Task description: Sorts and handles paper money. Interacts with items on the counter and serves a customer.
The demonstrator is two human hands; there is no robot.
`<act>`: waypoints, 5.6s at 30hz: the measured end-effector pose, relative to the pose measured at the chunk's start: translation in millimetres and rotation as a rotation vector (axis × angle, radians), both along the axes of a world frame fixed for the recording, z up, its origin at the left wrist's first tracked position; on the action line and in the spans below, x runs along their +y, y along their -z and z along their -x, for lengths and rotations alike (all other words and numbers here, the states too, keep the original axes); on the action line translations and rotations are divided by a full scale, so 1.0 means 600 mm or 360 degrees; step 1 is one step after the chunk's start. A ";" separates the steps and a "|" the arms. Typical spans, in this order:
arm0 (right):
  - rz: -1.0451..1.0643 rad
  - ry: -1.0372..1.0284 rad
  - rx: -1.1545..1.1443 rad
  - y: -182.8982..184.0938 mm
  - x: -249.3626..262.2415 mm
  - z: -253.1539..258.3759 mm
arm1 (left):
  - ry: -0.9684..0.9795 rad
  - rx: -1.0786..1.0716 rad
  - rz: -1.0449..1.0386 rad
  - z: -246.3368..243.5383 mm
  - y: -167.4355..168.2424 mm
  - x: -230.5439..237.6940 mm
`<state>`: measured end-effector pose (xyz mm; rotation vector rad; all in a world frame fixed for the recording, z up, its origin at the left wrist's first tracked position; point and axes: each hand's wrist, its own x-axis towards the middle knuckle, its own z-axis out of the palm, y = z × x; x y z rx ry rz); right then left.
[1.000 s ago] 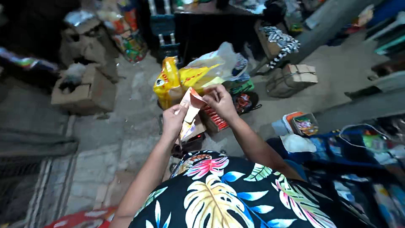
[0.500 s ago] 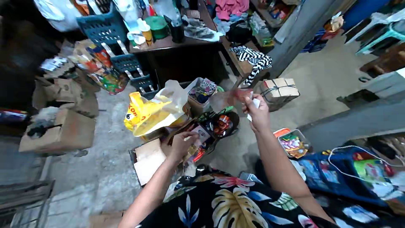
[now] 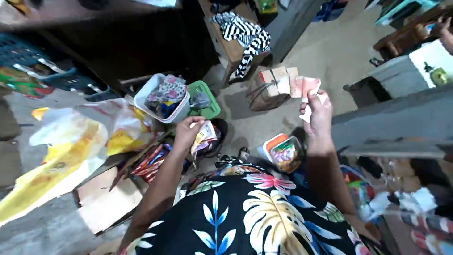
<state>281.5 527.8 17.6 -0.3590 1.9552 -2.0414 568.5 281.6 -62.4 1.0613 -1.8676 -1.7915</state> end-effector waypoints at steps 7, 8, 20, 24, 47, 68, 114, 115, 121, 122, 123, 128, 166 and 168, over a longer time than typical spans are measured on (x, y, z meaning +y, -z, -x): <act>-0.0080 -0.0330 -0.0184 -0.002 -0.122 0.264 | -0.0305 -0.0058 -0.0248 0.189 -0.002 0.015; -0.0036 -0.0371 -0.0194 -0.003 -0.156 0.293 | -0.0328 -0.0051 -0.0248 0.210 -0.007 0.000; -0.0092 -0.0984 0.0000 -0.020 -0.673 0.518 | -0.1043 0.0225 -0.0331 0.405 0.009 -0.297; 0.0032 -0.1176 0.0019 -0.009 -0.877 0.509 | -0.1195 0.0159 -0.0101 0.406 -0.038 -0.377; -0.0586 -0.2904 0.1308 0.100 -1.702 0.104 | -0.1696 -0.1322 0.0177 0.374 -0.101 -0.836; 0.0656 -0.3924 0.1188 0.061 -1.684 0.088 | -0.1983 -0.1290 0.0363 0.406 -0.050 -0.964; 0.0196 -0.3263 -0.0058 -0.003 -1.497 0.212 | -0.1920 -0.0660 0.0226 0.315 -0.231 -0.722; 0.0189 -0.3330 -0.0021 -0.007 -1.446 0.195 | -0.2069 -0.0513 0.0253 0.316 -0.226 -0.660; 0.0180 -0.3775 0.0010 0.029 -1.069 0.072 | -0.2733 0.0058 0.0651 0.319 -0.195 -0.238; 0.0171 -0.3882 0.0005 0.032 -1.010 0.047 | -0.2851 0.0092 0.0650 0.328 -0.193 -0.171; 0.0145 -0.4009 0.0021 0.035 -0.950 0.021 | -0.2980 0.0130 0.0617 0.340 -0.191 -0.105; 0.0326 -0.4673 0.0312 0.029 -0.681 -0.116 | -0.3655 0.0198 0.0553 0.384 -0.161 0.142; 0.1380 -0.4317 0.0708 -0.027 -0.268 -1.062 | -0.2812 0.0221 0.0548 -0.584 -0.119 0.525; 0.1253 -0.4141 0.0700 -0.025 -0.275 -1.139 | -0.2711 0.0110 0.0483 -0.687 -0.125 0.523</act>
